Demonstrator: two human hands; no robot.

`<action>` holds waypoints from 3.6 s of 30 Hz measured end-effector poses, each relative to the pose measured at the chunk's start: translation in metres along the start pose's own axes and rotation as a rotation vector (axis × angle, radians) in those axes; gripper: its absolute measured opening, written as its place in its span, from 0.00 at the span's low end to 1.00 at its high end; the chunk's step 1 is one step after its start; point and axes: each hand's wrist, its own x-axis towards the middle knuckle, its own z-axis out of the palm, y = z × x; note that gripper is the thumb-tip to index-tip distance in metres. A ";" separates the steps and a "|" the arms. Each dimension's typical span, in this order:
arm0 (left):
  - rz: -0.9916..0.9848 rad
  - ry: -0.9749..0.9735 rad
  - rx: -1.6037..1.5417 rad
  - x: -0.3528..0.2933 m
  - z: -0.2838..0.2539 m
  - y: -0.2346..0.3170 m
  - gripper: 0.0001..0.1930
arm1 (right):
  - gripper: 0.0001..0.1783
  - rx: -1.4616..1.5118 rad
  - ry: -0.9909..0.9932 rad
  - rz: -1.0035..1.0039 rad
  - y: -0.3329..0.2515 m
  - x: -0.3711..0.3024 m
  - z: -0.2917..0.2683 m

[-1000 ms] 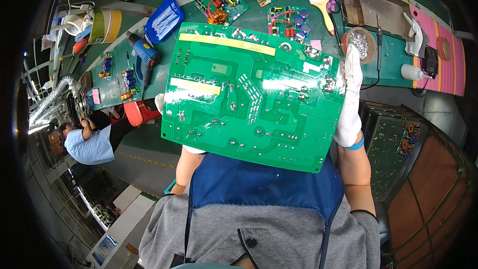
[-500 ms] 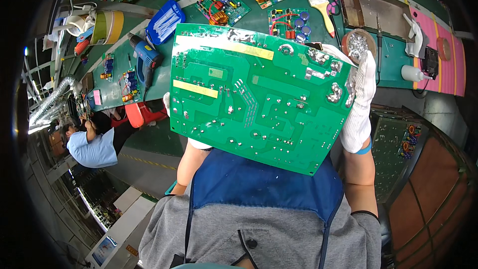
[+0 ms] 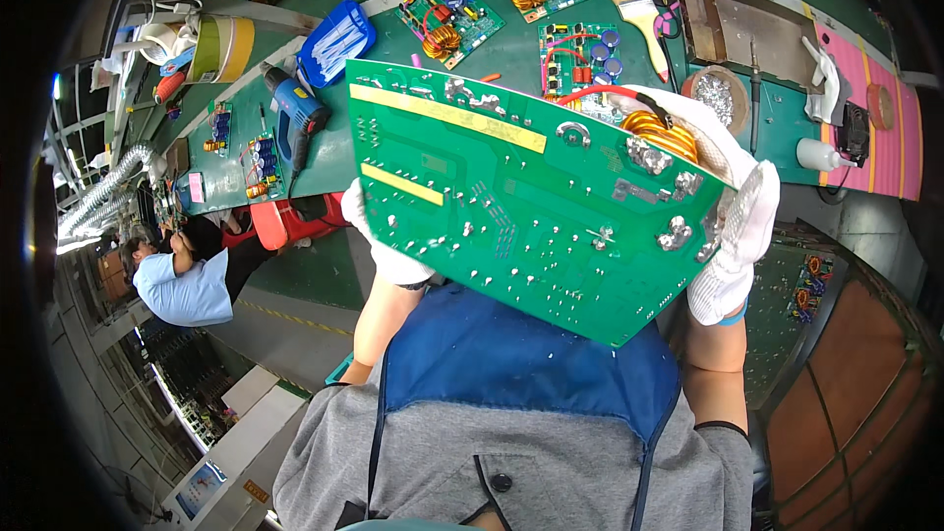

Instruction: The person trims excess leads from components on a printed circuit board using wire cutters, then solders the components to the board with a soldering iron and solder wire.

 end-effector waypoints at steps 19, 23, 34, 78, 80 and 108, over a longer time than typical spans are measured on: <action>-0.071 0.040 -0.390 -0.008 0.029 0.010 0.23 | 0.26 0.199 0.080 -0.174 0.033 -0.014 -0.019; -0.103 0.057 -0.412 -0.015 0.025 0.012 0.23 | 0.27 0.044 0.264 0.132 0.030 -0.004 -0.017; -0.119 0.127 -0.247 -0.020 0.028 0.011 0.23 | 0.26 0.302 -0.111 -0.103 0.040 0.006 -0.030; -0.025 0.065 -0.197 -0.007 0.029 0.008 0.22 | 0.25 -0.200 0.313 -0.020 0.071 0.008 -0.060; -0.014 0.156 -0.158 -0.006 0.032 0.007 0.22 | 0.25 -0.086 0.295 -0.003 0.071 0.008 -0.057; 0.151 0.444 0.102 0.008 0.046 -0.006 0.21 | 0.29 -0.393 -0.077 -0.078 0.035 0.015 -0.034</action>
